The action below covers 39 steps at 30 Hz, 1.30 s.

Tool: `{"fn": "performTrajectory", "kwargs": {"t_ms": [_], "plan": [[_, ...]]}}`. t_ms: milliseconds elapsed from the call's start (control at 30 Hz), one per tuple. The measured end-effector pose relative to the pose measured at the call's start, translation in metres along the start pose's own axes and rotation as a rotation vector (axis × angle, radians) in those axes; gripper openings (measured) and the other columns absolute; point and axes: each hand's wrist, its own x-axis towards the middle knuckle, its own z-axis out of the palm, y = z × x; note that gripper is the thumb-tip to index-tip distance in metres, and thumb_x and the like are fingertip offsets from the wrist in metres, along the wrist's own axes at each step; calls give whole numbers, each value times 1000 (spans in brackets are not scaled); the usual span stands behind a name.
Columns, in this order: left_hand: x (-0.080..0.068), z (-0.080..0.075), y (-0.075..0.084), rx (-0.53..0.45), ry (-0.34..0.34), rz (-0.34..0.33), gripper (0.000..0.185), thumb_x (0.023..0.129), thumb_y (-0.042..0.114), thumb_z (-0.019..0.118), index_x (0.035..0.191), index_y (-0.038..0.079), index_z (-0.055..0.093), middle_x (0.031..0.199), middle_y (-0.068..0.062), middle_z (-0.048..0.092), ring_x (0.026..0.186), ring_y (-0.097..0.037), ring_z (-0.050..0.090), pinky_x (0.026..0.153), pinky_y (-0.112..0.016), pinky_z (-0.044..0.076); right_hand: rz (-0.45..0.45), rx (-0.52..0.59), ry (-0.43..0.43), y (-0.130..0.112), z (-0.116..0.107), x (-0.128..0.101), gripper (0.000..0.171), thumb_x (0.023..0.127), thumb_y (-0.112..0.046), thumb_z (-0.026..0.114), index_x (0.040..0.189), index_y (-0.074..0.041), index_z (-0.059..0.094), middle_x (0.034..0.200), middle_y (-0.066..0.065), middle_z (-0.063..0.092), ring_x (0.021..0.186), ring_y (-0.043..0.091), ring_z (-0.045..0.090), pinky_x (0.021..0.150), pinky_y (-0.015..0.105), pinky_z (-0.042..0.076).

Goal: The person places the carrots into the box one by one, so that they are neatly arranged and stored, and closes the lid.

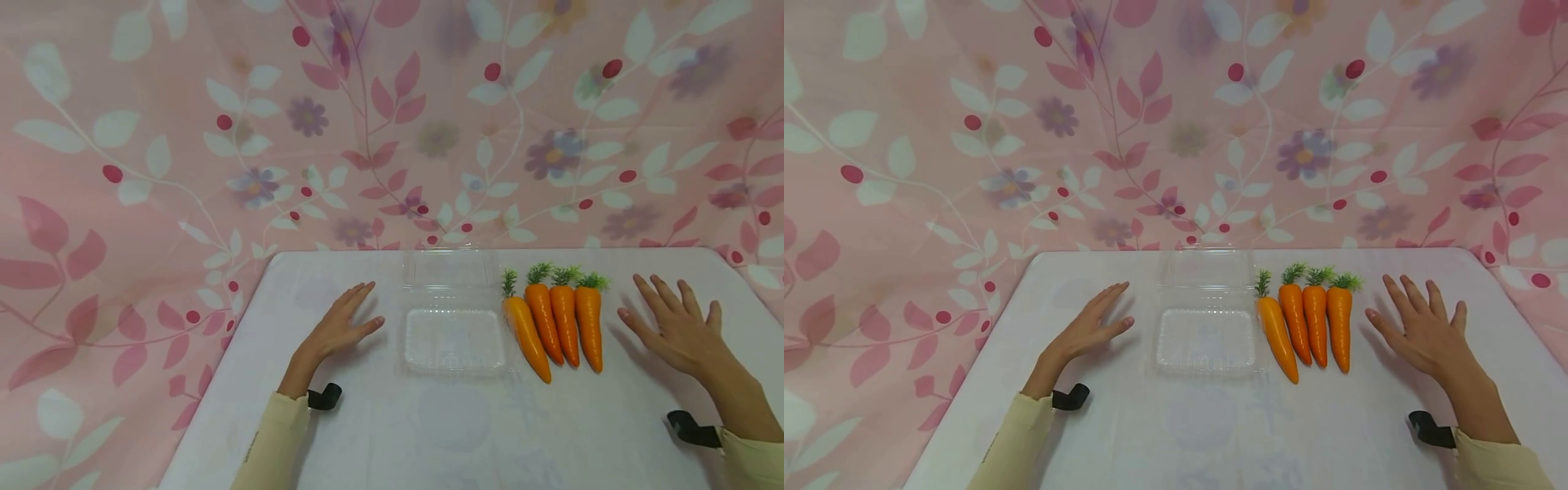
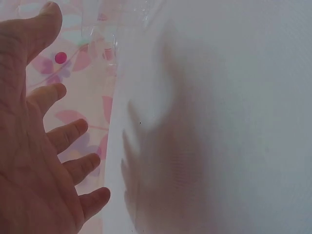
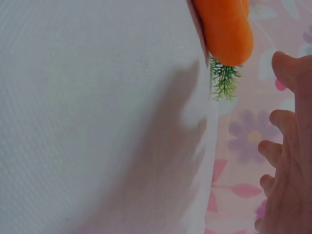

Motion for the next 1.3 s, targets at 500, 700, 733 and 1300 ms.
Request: {"fn": "performTrajectory", "kwargs": {"t_ms": [500,700,733,1300], "plan": [[0,3,-1,-154,-69,-2,88,84,60,70,156,29,31,157,11,29,145,-16,23,114,-54,23,-11,26,-7,-1,3,0,84,99,-53,46,159,-16,-1,156,34,7,138,57,-14,94,73,-23],[1,6,0,-195,-82,30,87,83,57,73,155,28,33,156,14,31,145,-17,25,114,-54,23,-14,32,-10,0,3,-1,84,99,-52,46,159,-16,-1,156,34,7,139,57,-14,94,74,-23],[2,6,0,-197,-86,35,87,83,57,73,155,29,34,156,14,31,145,-17,25,114,-54,23,-13,34,-10,0,3,-1,84,99,-52,46,159,-16,-1,156,34,7,139,57,-14,94,74,-23],[4,9,9,-227,-248,59,87,86,50,73,157,32,26,157,10,31,145,-13,25,112,-57,25,-8,52,-14,-5,3,-2,83,99,-53,45,159,-16,1,155,34,11,138,60,-7,95,76,-20]]}}
